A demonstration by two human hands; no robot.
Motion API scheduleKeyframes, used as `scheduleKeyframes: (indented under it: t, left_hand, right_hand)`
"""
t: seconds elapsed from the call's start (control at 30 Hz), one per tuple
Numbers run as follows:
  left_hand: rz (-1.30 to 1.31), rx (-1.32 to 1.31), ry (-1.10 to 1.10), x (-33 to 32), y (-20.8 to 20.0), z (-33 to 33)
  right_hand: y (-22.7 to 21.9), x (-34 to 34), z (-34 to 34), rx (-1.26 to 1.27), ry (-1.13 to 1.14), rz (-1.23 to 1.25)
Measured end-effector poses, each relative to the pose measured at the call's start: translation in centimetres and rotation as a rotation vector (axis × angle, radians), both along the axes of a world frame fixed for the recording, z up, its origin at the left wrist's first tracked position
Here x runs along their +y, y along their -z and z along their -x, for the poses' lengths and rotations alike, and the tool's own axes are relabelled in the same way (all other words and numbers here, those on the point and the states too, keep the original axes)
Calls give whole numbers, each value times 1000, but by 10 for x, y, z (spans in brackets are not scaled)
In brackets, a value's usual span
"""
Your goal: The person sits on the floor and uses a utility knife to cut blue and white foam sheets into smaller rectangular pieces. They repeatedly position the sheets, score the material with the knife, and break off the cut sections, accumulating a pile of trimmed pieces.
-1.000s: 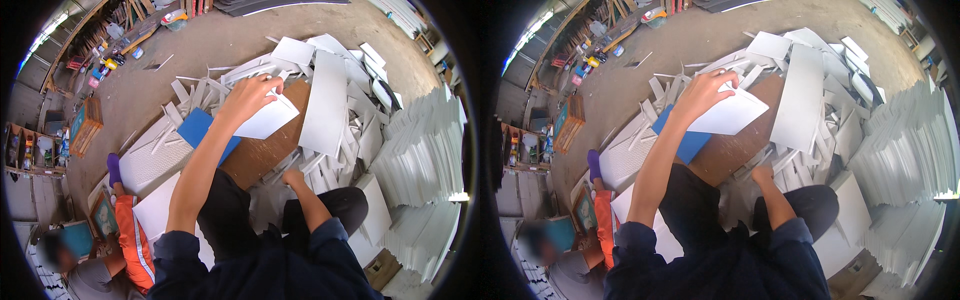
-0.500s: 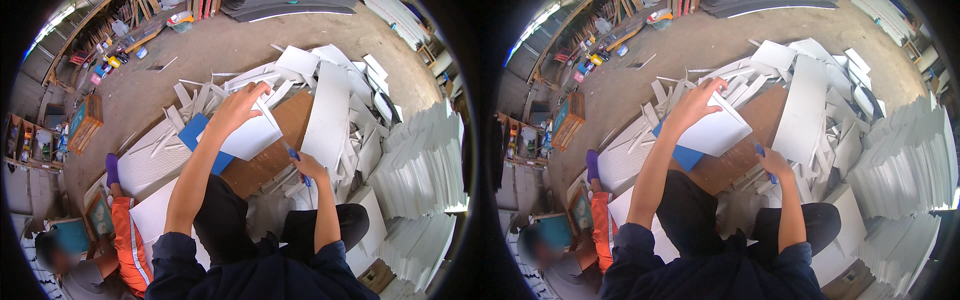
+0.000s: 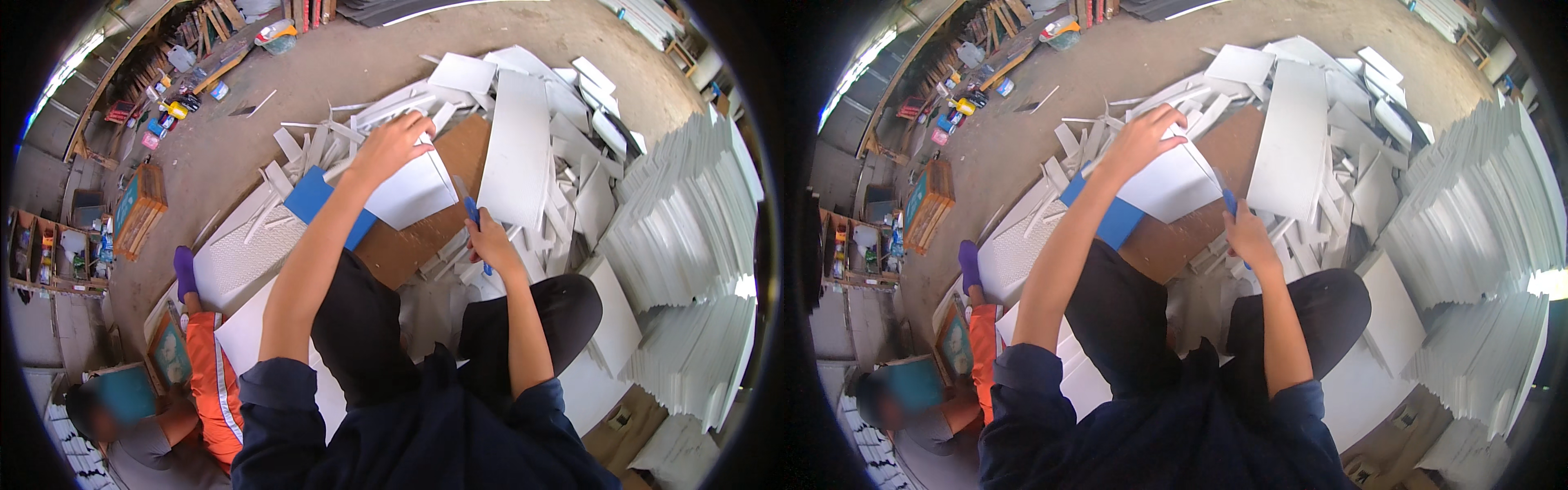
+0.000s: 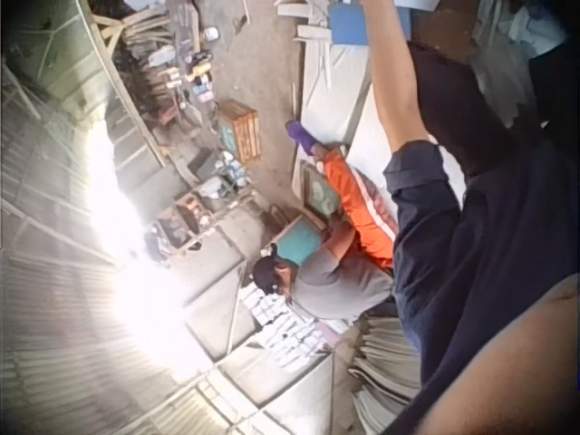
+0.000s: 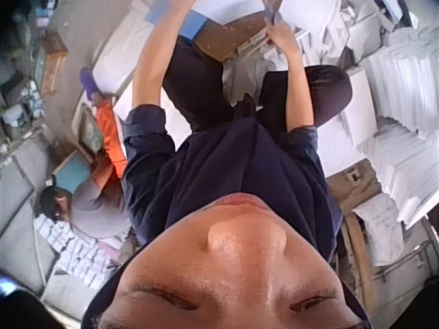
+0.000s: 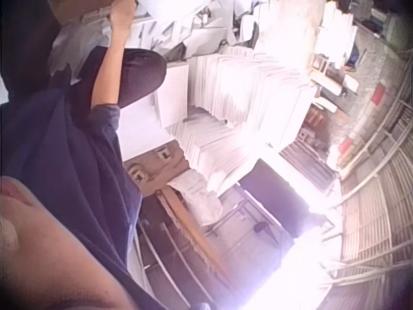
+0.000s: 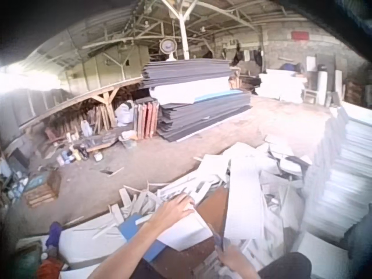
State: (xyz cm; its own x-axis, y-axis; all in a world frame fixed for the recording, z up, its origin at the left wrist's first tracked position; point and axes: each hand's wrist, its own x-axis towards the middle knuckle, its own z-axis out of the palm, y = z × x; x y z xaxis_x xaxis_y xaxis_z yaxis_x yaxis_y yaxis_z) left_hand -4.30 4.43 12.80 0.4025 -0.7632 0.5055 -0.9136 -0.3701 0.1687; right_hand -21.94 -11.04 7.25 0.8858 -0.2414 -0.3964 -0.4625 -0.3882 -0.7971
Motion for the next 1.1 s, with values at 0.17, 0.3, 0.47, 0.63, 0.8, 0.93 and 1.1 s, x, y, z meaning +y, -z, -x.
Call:
scheduleKeyframes:
  t: [0.17,0.3,0.47,0.63,0.8,0.93,1.1]
  left_hand:
    - [-122,169,-300,3,-3,4]
    - [-199,49,-349,24,-14,-6]
    - [-170,-160,-208,19,15,-12]
    - [-113,-227,-99,0,19,-7]
    - [-188,-43,-32,-11,18,-1]
    - [-191,48,-13,-14,15,0]
    - [-239,135,-28,-13,9,3]
  right_hand:
    - [46,2,12,-125,-76,377]
    - [40,13,6,-146,-60,464]
    - [42,25,2,-168,-44,445]
    - [43,24,0,-143,-59,457]
    - [61,22,-4,-145,1,417]
    - [59,25,-7,-142,-18,431]
    - [39,26,-13,-186,-25,518]
